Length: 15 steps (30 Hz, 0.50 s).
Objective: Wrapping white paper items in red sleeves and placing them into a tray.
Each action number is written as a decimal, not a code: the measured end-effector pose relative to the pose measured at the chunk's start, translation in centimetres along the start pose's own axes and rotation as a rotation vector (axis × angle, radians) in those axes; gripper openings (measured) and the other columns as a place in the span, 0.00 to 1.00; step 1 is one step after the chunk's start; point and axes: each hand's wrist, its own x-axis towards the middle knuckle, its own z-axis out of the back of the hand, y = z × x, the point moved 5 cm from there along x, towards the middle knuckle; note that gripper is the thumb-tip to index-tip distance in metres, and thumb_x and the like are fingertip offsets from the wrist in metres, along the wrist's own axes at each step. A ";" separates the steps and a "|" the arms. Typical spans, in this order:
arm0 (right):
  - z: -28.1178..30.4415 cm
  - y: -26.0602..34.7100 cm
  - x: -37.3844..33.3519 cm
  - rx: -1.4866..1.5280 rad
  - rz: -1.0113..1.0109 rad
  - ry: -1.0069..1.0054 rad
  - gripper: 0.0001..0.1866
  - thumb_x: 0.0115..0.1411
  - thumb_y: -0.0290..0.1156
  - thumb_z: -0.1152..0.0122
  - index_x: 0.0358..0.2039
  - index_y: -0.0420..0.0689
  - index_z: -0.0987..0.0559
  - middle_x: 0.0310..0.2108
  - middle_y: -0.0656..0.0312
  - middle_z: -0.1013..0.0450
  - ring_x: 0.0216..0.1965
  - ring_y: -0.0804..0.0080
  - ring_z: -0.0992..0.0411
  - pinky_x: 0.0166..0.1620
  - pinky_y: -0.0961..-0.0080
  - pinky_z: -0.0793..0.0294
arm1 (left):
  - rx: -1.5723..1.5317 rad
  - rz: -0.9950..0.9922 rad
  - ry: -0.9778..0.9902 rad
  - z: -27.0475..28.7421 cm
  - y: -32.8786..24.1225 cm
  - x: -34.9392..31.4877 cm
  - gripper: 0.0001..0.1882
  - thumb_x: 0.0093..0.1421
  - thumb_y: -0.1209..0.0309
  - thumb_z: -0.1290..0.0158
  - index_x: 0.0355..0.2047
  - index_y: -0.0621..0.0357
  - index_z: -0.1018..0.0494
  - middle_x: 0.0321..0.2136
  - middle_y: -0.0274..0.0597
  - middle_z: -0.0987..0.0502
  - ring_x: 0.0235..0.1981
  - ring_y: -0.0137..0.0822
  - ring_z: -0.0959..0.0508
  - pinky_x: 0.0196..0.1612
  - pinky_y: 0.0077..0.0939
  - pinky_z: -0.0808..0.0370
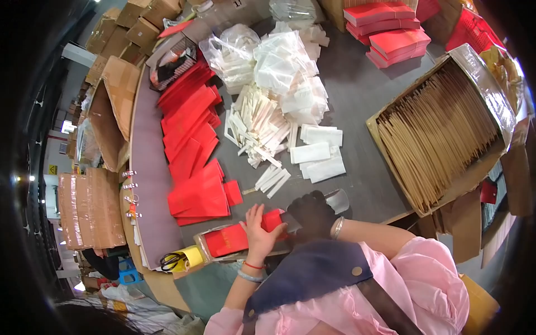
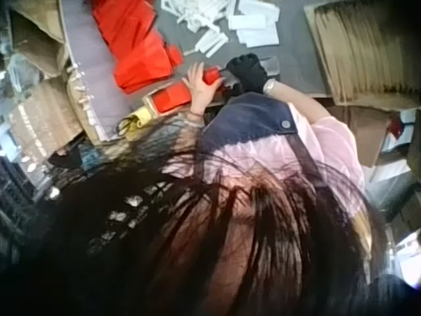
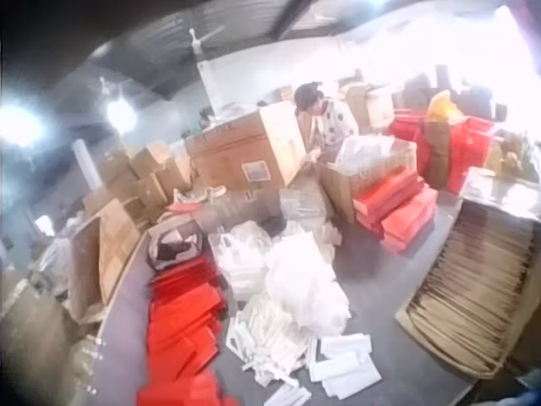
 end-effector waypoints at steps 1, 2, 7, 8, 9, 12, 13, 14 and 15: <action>0.1 0.4 0.5 0.002 0.054 -0.046 0.31 0.44 0.55 0.35 0.43 0.46 0.25 0.40 0.57 0.28 0.43 0.58 0.30 0.50 0.58 0.38 | 0.021 -0.003 0.051 0.2 -0.1 0.2 0.36 0.46 0.54 0.34 0.52 0.60 0.30 0.53 0.51 0.31 0.58 0.50 0.35 0.63 0.55 0.47; 0.5 0.0 0.7 -0.003 0.060 -0.058 0.31 0.44 0.55 0.35 0.43 0.46 0.25 0.40 0.57 0.28 0.43 0.58 0.30 0.50 0.58 0.38 | 0.025 -0.010 0.039 0.3 0.0 1.2 0.36 0.46 0.54 0.34 0.52 0.60 0.30 0.53 0.51 0.31 0.58 0.50 0.35 0.63 0.55 0.47; 6.3 -6.7 -4.2 0.045 -0.132 -0.519 0.32 0.42 0.46 0.28 0.47 0.46 0.24 0.44 0.55 0.27 0.48 0.55 0.32 0.52 0.62 0.35 | 0.046 -0.191 -0.047 -0.2 -0.9 7.4 0.12 0.50 0.64 0.38 0.35 0.53 0.22 0.35 0.44 0.25 0.40 0.49 0.26 0.44 0.45 0.32; 8.0 -8.2 -5.4 0.065 -0.225 -0.507 0.30 0.44 0.42 0.28 0.47 0.45 0.24 0.44 0.53 0.28 0.47 0.54 0.31 0.52 0.61 0.34 | 0.203 -0.161 0.003 -0.5 -0.5 8.5 0.09 0.50 0.65 0.38 0.32 0.51 0.22 0.33 0.43 0.25 0.38 0.48 0.26 0.42 0.45 0.32; 9.8 -8.9 -7.1 0.031 -0.259 -0.598 0.28 0.45 0.38 0.28 0.47 0.44 0.24 0.44 0.52 0.27 0.46 0.52 0.30 0.52 0.60 0.34 | 0.259 -0.214 -0.044 -0.6 -0.4 8.7 0.06 0.49 0.65 0.38 0.26 0.50 0.23 0.30 0.43 0.26 0.35 0.48 0.26 0.37 0.45 0.31; 11.2 -15.6 -14.1 -0.086 -0.408 -0.876 0.22 0.46 0.29 0.31 0.43 0.42 0.25 0.41 0.50 0.29 0.45 0.48 0.31 0.48 0.59 0.32 | 0.357 -0.173 0.114 -2.9 0.9 9.7 0.07 0.52 0.60 0.40 0.26 0.46 0.21 0.30 0.44 0.25 0.36 0.50 0.23 0.36 0.51 0.29; 10.5 -18.9 -17.5 -0.142 -0.563 -0.905 0.22 0.45 0.29 0.31 0.43 0.42 0.25 0.41 0.50 0.28 0.45 0.49 0.31 0.49 0.60 0.32 | 0.305 -0.169 0.162 -3.3 0.7 9.7 0.06 0.52 0.60 0.40 0.27 0.46 0.21 0.31 0.45 0.24 0.35 0.50 0.22 0.36 0.50 0.27; 11.2 -20.4 -20.0 -0.093 -0.712 -0.914 0.22 0.47 0.30 0.31 0.43 0.40 0.26 0.42 0.49 0.28 0.46 0.50 0.31 0.50 0.60 0.32 | 0.264 -0.180 0.202 -3.7 0.7 9.7 0.06 0.52 0.62 0.41 0.27 0.48 0.21 0.31 0.46 0.23 0.34 0.50 0.22 0.35 0.50 0.26; 11.1 -22.0 -22.1 -0.105 -0.783 -0.924 0.22 0.49 0.31 0.32 0.45 0.39 0.26 0.44 0.48 0.28 0.47 0.49 0.31 0.51 0.60 0.33 | 0.277 -0.219 0.172 -3.5 0.3 9.6 0.07 0.51 0.62 0.40 0.27 0.49 0.21 0.30 0.48 0.24 0.34 0.51 0.22 0.34 0.48 0.25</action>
